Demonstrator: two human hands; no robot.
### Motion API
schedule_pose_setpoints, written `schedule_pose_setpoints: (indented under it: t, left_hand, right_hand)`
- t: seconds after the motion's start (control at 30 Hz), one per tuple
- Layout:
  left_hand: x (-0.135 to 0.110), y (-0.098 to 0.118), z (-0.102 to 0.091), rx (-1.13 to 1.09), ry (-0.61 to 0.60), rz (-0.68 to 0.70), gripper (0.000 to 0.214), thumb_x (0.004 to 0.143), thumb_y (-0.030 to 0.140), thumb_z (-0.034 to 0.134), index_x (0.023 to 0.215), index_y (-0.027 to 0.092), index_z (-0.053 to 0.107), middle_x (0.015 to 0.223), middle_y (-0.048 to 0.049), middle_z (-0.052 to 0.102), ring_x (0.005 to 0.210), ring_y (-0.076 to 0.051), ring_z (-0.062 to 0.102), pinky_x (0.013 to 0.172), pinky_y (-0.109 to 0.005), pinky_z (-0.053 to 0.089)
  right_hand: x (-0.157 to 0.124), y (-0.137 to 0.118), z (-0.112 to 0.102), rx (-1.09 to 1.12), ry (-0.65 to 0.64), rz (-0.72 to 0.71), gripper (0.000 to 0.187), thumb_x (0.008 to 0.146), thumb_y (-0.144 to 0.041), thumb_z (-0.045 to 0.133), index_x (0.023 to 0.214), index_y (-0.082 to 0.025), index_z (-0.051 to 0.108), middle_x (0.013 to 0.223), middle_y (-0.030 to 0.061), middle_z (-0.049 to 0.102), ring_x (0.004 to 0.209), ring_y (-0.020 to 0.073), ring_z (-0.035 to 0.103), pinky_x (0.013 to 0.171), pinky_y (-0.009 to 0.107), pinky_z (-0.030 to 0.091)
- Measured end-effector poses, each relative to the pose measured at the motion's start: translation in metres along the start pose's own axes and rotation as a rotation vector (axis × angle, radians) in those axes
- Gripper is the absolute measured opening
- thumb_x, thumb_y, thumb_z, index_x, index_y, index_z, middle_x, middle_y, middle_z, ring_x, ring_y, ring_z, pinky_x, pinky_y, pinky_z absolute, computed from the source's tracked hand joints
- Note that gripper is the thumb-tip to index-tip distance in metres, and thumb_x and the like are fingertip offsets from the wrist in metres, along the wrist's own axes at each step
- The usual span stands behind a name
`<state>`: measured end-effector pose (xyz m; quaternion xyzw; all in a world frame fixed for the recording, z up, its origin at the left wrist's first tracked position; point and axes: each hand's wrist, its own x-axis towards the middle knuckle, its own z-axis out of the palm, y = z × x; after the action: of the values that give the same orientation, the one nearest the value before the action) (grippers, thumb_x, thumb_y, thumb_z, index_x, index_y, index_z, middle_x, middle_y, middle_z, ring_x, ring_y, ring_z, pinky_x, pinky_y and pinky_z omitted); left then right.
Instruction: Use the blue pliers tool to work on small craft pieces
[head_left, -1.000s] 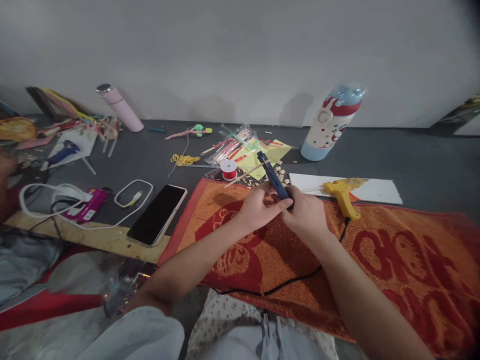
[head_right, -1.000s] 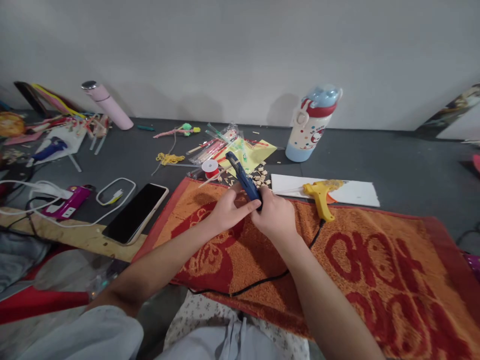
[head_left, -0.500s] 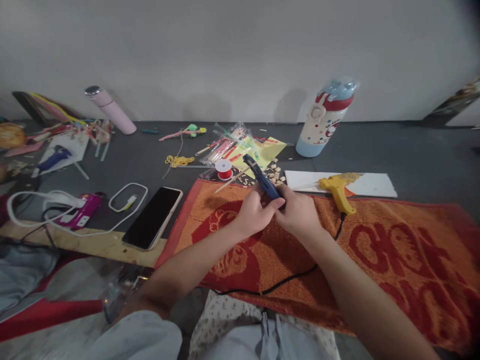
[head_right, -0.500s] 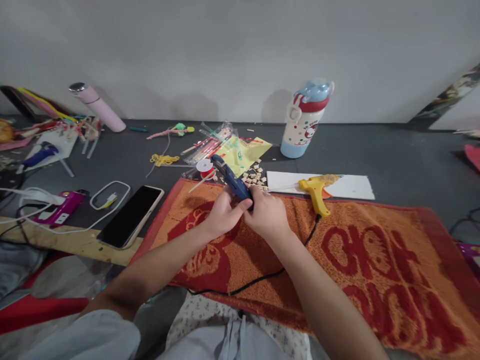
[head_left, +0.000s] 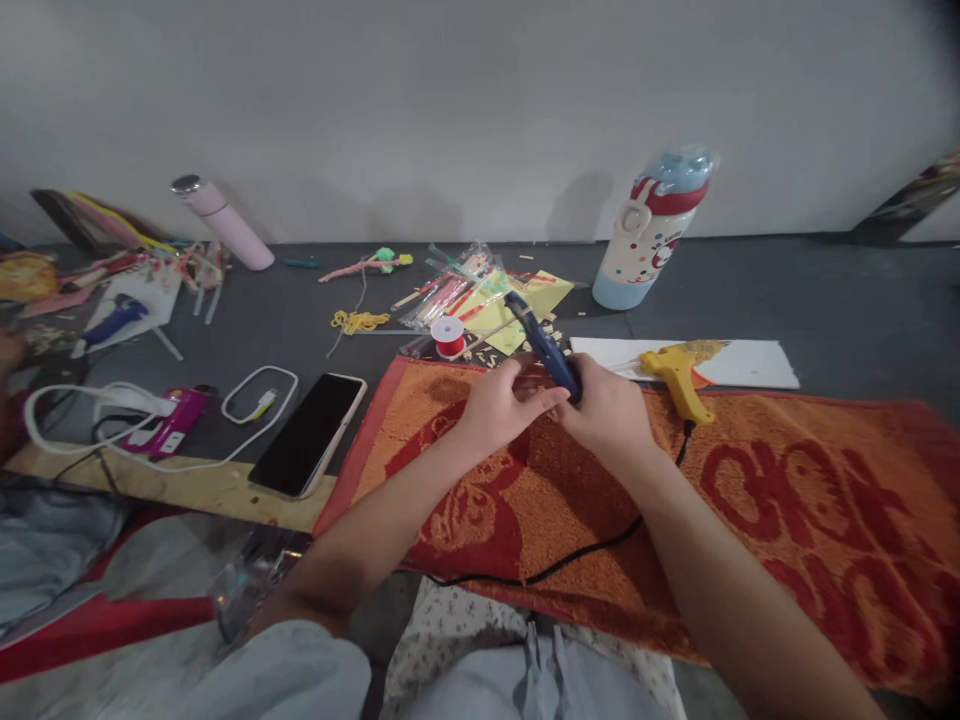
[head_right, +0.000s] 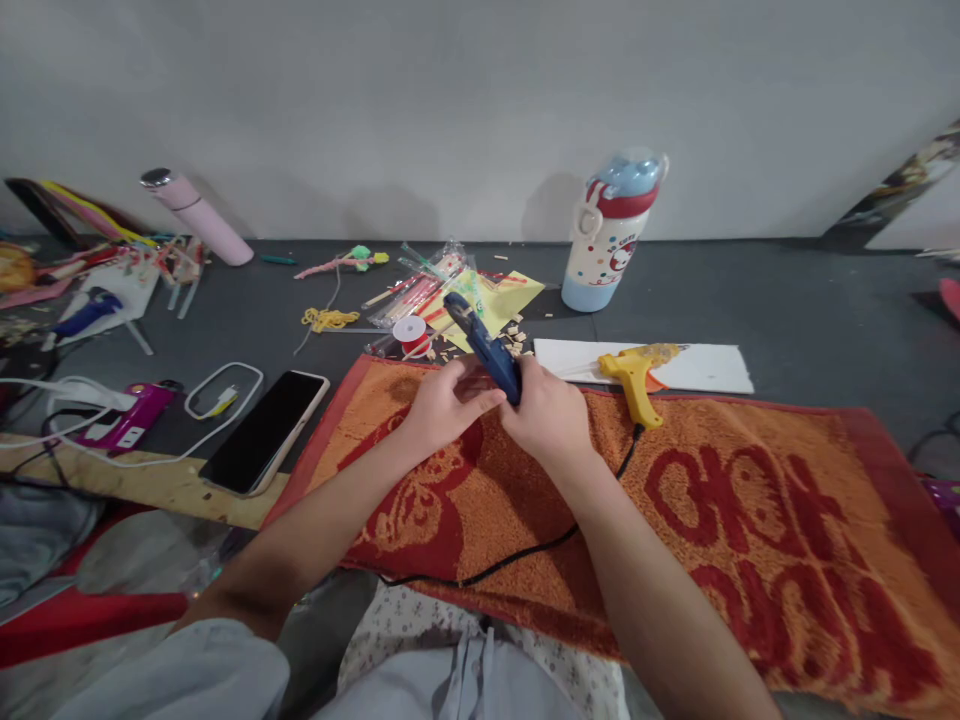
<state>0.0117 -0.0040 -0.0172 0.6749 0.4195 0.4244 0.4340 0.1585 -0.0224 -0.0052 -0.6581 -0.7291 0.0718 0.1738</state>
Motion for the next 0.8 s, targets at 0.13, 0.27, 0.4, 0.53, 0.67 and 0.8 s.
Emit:
schedule_pose_setpoints:
  t: [0.13,0.27,0.4,0.53,0.67,0.8]
  left_hand:
    - [0.0,0.002,-0.013,0.381,0.141,0.155,0.018,0.083,0.036,0.06,0.084,0.018,0.059,0.074,-0.0033,0.064,0.064,-0.013,0.056,0.066,-0.028,0.046]
    - [0.009,-0.002,-0.029,0.448,0.372,0.34,0.008,0.082,0.026,0.059,0.082,0.02,0.054,0.072,-0.0015,0.055,0.068,-0.013,0.052,0.07,-0.029,0.044]
    - [0.022,-0.007,-0.045,0.432,0.308,0.379,0.012,0.079,0.026,0.064,0.088,0.021,0.06,0.086,-0.0057,0.062,0.084,-0.018,0.057,0.08,-0.033,0.046]
    - [0.029,-0.012,-0.055,0.284,0.215,0.32,0.026,0.075,0.03,0.069,0.099,0.02,0.066,0.104,-0.0087,0.067,0.098,-0.02,0.06,0.089,-0.037,0.047]
    - [0.028,-0.014,-0.061,-0.012,0.034,0.139,0.048,0.069,0.036,0.075,0.113,0.019,0.065,0.111,-0.0099,0.067,0.095,-0.019,0.064,0.082,-0.032,0.053]
    - [0.025,-0.012,-0.065,-0.186,-0.02,0.024,0.05,0.062,0.037,0.081,0.107,0.019,0.069,0.091,-0.0062,0.071,0.079,-0.017,0.067,0.071,-0.03,0.057]
  right_hand:
    - [0.003,0.014,-0.002,0.03,0.111,-0.014,0.042,0.082,-0.039,0.047,0.112,-0.011,0.054,0.096,0.0176,0.069,0.08,0.0311,0.064,0.063,0.035,0.043]
    - [0.004,0.022,-0.001,0.035,0.155,-0.122,0.046,0.081,-0.038,0.049,0.117,-0.009,0.051,0.104,0.0199,0.065,0.088,0.0328,0.061,0.072,0.04,0.045]
    - [0.004,0.024,0.001,0.037,0.148,-0.188,0.052,0.08,-0.037,0.05,0.123,-0.008,0.048,0.107,0.0216,0.063,0.095,0.0349,0.059,0.081,0.046,0.046]
    - [0.004,0.024,0.002,0.032,0.109,-0.23,0.056,0.081,-0.037,0.049,0.126,-0.004,0.045,0.11,0.0237,0.061,0.102,0.0364,0.057,0.086,0.048,0.045]
    - [0.004,0.027,0.001,0.061,0.06,-0.292,0.057,0.082,-0.041,0.05,0.128,-0.006,0.044,0.11,0.0221,0.061,0.102,0.0361,0.057,0.087,0.049,0.045]
    - [0.004,0.03,-0.002,0.148,0.008,-0.361,0.055,0.084,-0.042,0.049,0.128,-0.01,0.043,0.112,0.0195,0.06,0.102,0.0343,0.058,0.087,0.048,0.046]
